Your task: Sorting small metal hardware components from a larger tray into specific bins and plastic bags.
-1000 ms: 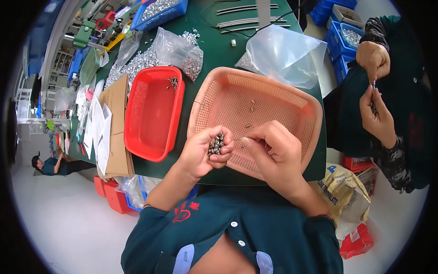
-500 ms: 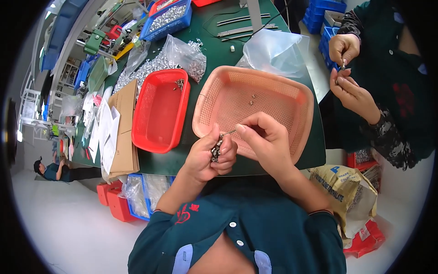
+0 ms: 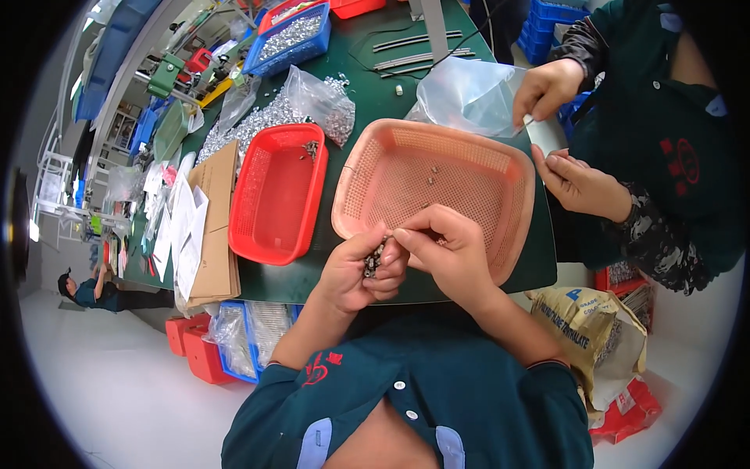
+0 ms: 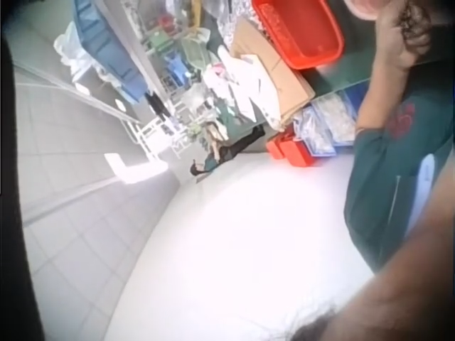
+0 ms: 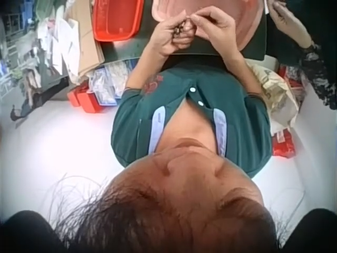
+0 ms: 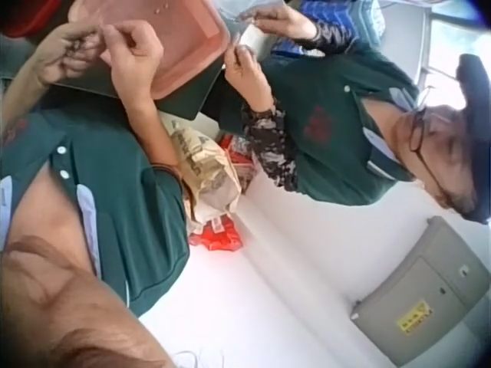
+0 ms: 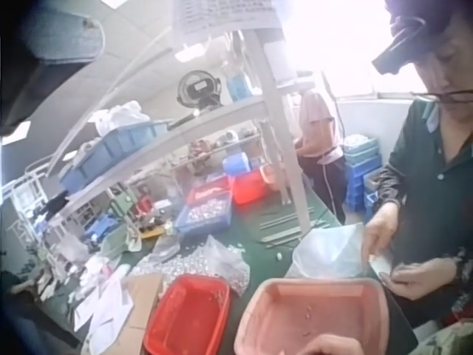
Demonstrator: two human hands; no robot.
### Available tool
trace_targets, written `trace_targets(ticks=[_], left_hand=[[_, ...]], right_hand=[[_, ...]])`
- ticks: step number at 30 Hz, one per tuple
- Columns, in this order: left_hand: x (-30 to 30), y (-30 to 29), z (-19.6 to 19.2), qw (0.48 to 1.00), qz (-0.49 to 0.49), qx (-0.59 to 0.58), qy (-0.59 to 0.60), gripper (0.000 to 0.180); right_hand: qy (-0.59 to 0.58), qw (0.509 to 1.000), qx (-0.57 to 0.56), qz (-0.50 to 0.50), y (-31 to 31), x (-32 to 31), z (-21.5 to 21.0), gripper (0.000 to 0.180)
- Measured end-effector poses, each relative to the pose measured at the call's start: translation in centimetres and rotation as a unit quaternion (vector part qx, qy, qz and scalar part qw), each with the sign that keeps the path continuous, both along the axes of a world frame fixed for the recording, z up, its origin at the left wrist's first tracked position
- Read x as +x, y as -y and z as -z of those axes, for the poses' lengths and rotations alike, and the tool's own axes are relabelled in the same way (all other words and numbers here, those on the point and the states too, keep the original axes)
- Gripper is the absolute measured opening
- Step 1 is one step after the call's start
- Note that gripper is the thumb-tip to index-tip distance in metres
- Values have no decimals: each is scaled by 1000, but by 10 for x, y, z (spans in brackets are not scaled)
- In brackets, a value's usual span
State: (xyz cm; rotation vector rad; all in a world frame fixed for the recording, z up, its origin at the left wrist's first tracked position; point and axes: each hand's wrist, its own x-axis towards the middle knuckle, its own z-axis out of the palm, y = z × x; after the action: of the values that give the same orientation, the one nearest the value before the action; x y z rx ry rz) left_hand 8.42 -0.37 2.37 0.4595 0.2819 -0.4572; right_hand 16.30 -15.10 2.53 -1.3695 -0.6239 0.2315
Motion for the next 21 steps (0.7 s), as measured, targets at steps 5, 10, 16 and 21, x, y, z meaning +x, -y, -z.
trace_targets(ticks=[5,10,16,21], left_hand=[[11,4,-5,999,-8,28,-40,48],[16,-6,-1,995,-45,76,-55,46],[10,-13,5,997,-53,29,-53,32],[9,-11,11,996,-68,-12,-61,24]], right_hand=[[-328,941,52,-61,-1,8,1,6],[-57,993,-62,84,9,23,6,9],[291,923,-202,149,10,25,-12,10],[161,982,-79,56,3,10,-5,10]])
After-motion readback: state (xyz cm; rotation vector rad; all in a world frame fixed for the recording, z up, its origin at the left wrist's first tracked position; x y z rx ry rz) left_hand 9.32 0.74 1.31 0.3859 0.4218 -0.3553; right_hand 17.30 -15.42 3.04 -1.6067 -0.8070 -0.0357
